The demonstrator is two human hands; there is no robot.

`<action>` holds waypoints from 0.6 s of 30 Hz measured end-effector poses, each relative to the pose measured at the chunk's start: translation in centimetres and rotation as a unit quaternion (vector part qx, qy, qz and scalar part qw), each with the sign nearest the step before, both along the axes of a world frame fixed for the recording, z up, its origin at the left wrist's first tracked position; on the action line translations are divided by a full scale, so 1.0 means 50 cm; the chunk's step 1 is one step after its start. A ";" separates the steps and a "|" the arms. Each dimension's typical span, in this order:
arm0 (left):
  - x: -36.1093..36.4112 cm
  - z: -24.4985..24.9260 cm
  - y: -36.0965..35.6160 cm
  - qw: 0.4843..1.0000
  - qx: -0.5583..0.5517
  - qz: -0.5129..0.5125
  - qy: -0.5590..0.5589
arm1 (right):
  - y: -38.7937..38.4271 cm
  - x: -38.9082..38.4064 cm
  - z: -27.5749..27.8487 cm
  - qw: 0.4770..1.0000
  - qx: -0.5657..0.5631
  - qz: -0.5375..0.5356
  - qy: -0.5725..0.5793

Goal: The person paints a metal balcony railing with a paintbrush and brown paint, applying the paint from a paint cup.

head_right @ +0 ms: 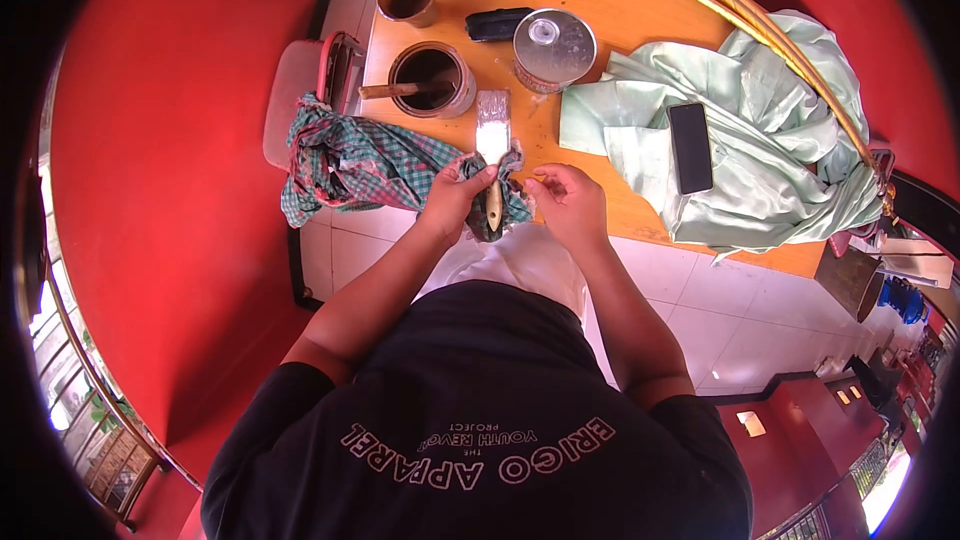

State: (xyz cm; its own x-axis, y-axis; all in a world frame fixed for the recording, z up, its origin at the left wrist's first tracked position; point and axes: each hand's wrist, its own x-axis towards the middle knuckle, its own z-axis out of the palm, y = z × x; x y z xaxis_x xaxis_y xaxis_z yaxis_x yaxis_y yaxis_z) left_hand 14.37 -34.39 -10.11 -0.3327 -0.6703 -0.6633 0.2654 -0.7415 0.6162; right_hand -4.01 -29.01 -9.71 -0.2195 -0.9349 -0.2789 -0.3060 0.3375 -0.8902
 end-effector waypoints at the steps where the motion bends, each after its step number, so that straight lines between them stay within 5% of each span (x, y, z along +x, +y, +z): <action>1: 0.000 0.005 -0.001 1.000 -0.004 -0.001 0.003 | -0.003 0.001 0.005 1.000 -0.024 -0.010 -0.001; 3: 0.000 0.008 -0.002 1.000 -0.014 -0.002 0.007 | -0.014 0.006 0.023 0.997 -0.072 -0.030 -0.004; 6: 0.004 0.000 -0.002 1.000 -0.027 -0.002 0.001 | -0.066 -0.016 0.069 0.950 -0.166 0.068 0.255; 9: 0.003 -0.007 0.006 0.999 -0.029 -0.003 -0.022 | -0.148 -0.021 0.119 0.891 -0.120 0.135 0.417; 16: 0.004 0.001 -0.002 1.000 0.006 0.020 -0.008 | -0.259 -0.036 0.136 0.824 -0.067 0.250 0.504; 18: 0.003 0.001 0.002 1.000 0.007 0.020 -0.015 | -0.248 -0.045 0.139 0.846 -0.097 0.269 0.451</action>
State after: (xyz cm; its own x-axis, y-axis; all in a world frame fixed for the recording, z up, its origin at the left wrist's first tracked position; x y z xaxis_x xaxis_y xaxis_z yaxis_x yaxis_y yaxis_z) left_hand 14.51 -34.26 -10.04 -0.2863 -0.6738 -0.6812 0.2767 -0.7388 0.6145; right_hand -6.24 -41.40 -2.75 0.2096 -0.9763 -0.0548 -0.9529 -0.1914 -0.2353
